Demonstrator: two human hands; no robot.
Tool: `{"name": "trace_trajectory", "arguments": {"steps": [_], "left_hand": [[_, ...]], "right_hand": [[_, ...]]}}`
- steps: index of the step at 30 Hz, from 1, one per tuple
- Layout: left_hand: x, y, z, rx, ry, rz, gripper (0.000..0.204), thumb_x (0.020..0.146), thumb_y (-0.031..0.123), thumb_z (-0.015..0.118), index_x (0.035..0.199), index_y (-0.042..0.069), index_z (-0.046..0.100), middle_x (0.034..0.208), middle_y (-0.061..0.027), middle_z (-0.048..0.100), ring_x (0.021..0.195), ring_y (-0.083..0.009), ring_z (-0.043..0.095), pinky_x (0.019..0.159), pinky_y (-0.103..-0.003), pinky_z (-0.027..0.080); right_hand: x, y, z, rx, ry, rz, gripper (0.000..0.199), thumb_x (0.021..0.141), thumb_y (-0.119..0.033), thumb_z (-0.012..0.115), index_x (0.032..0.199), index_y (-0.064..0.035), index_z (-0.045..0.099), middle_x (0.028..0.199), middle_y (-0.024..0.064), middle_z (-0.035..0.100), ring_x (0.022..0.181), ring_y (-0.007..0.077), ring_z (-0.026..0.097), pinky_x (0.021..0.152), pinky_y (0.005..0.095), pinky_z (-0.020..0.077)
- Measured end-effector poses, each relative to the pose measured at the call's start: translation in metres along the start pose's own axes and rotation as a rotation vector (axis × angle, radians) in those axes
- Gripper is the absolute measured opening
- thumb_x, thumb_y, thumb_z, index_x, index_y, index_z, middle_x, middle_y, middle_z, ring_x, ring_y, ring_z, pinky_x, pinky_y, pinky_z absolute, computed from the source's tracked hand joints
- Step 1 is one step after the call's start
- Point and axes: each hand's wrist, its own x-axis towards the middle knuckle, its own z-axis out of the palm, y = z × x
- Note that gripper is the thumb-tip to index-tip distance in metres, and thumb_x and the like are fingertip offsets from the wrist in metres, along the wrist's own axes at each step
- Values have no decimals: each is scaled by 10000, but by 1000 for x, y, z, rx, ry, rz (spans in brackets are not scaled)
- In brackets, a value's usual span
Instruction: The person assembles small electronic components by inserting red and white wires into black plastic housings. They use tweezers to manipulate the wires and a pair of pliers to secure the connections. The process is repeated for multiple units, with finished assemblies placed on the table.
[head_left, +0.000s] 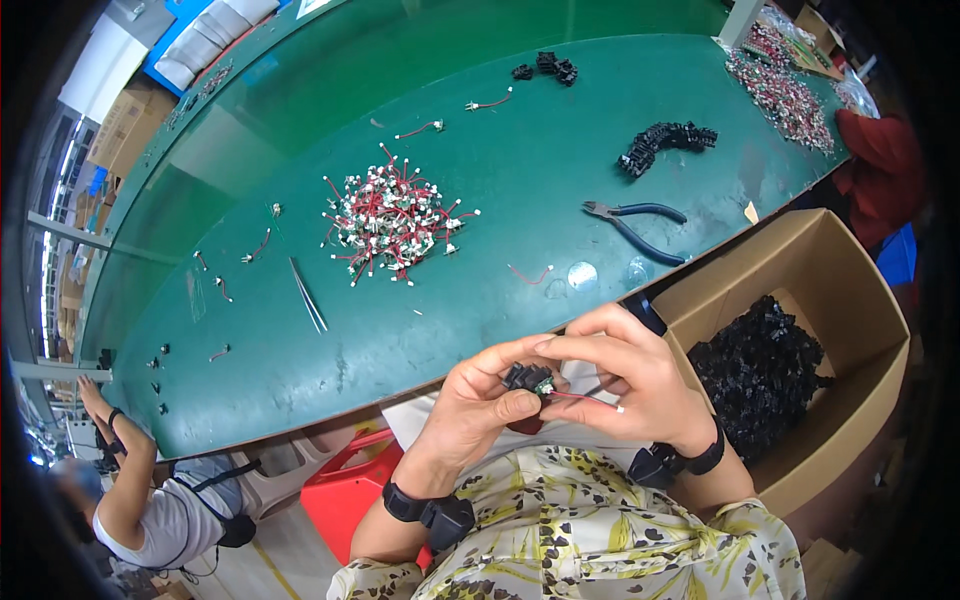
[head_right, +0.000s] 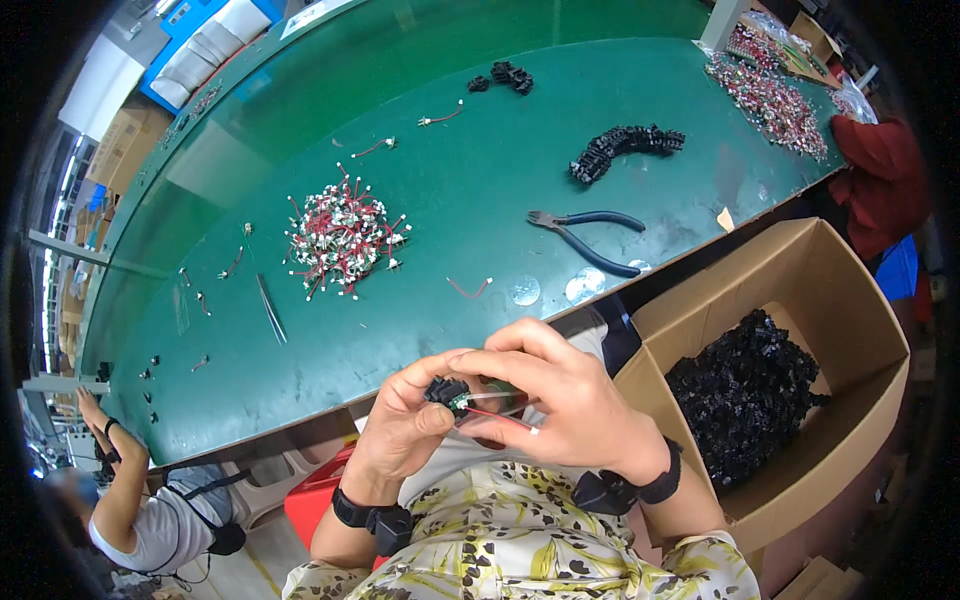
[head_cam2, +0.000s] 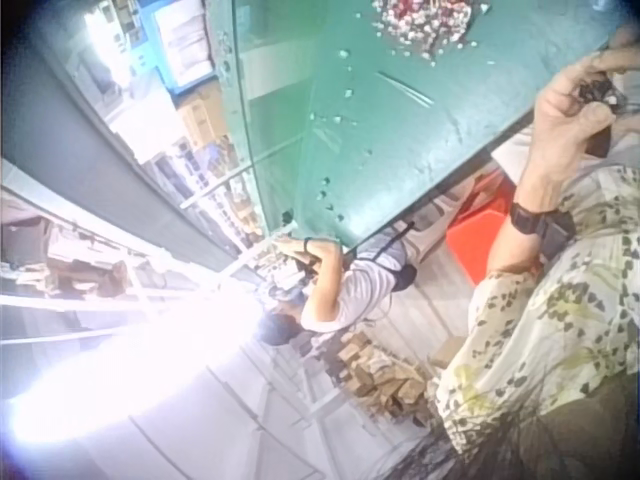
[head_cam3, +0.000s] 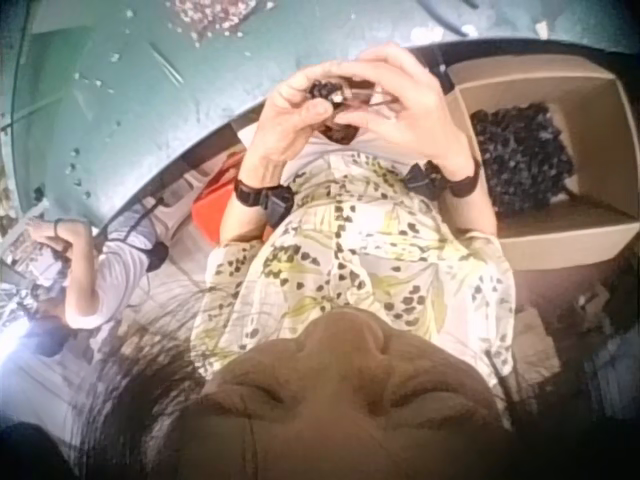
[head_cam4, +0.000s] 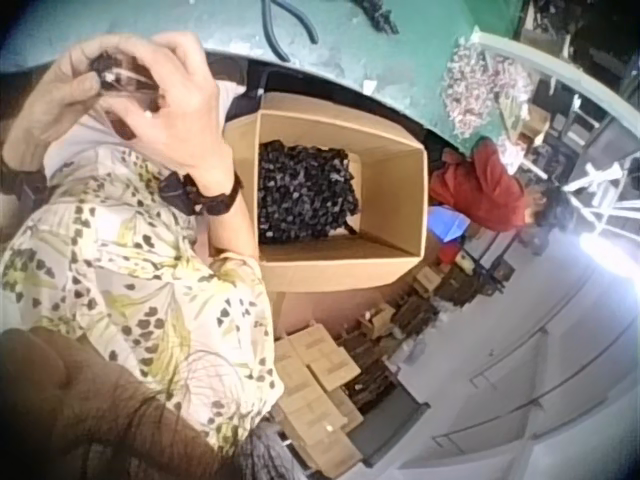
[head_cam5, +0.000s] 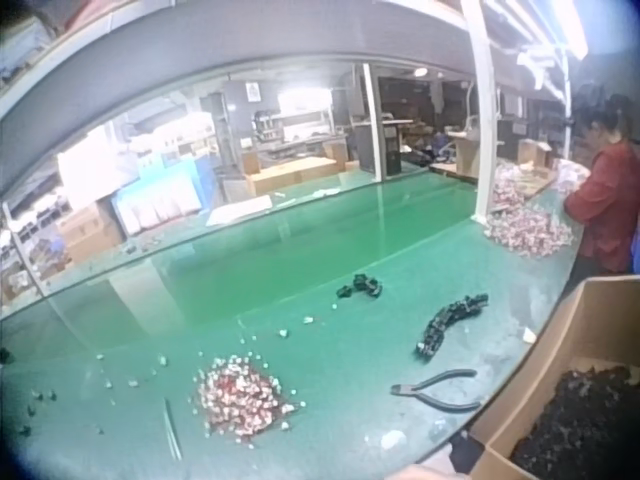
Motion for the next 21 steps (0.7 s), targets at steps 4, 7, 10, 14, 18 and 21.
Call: {"name": "trace_trajectory", "arguments": {"steps": [4, 7, 10, 14, 18, 21], "left_hand": [[-2, -3, 9, -75, -16, -12, 497, 874, 94, 694, 1332, 29, 513, 1132, -83, 645, 1042, -189, 640, 868, -304, 551], [-3, -7, 16, -188, 5, -13, 437, 911, 75, 642, 1327, 33, 512, 1153, -75, 632, 1043, -180, 637, 856, -294, 559], [-6, -11, 10, -176, 111, -17, 412, 916, 164, 648, 1277, 14, 516, 1146, -111, 628, 1052, -220, 641, 891, -352, 554], [-8, -5, 15, -260, 92, -37, 284, 960, 142, 582, 1215, 23, 544, 1088, -70, 614, 901, -149, 633, 800, -310, 571], [-7, -4, 19, -146, 14, -154, 277, 937, 152, 631, 1171, 17, 569, 944, -74, 643, 789, -120, 626, 611, -244, 505], [-10, -6, 14, 64, 34, -163, 314, 877, 175, 708, 1125, 17, 599, 934, -120, 674, 744, -135, 644, 559, -232, 490]], "right_hand": [[-5, 18, 1, -67, -1, -153, 414, 687, -115, 829, 1084, -97, 713, 929, 50, 582, 656, 150, 590, 512, 272, 490], [-8, 11, -2, -192, 31, -171, 393, 698, -135, 811, 1079, -109, 717, 900, 22, 583, 584, 135, 571, 484, 270, 476], [-11, 5, -6, -332, 60, -207, 373, 708, -152, 785, 1074, -122, 720, 855, 2, 583, 537, 131, 563, 455, 275, 463], [-11, -1, -16, -418, -3, -237, 396, 700, -145, 762, 1093, -140, 714, 803, -3, 570, 523, 137, 563, 437, 280, 451], [-9, -8, -20, -458, -129, -222, 443, 698, -139, 745, 1137, -159, 689, 755, -7, 531, 507, 141, 548, 429, 295, 445], [-10, -5, -21, -491, -201, -213, 471, 710, -140, 729, 1175, -177, 663, 722, -9, 488, 506, 148, 539, 431, 304, 441]]}}
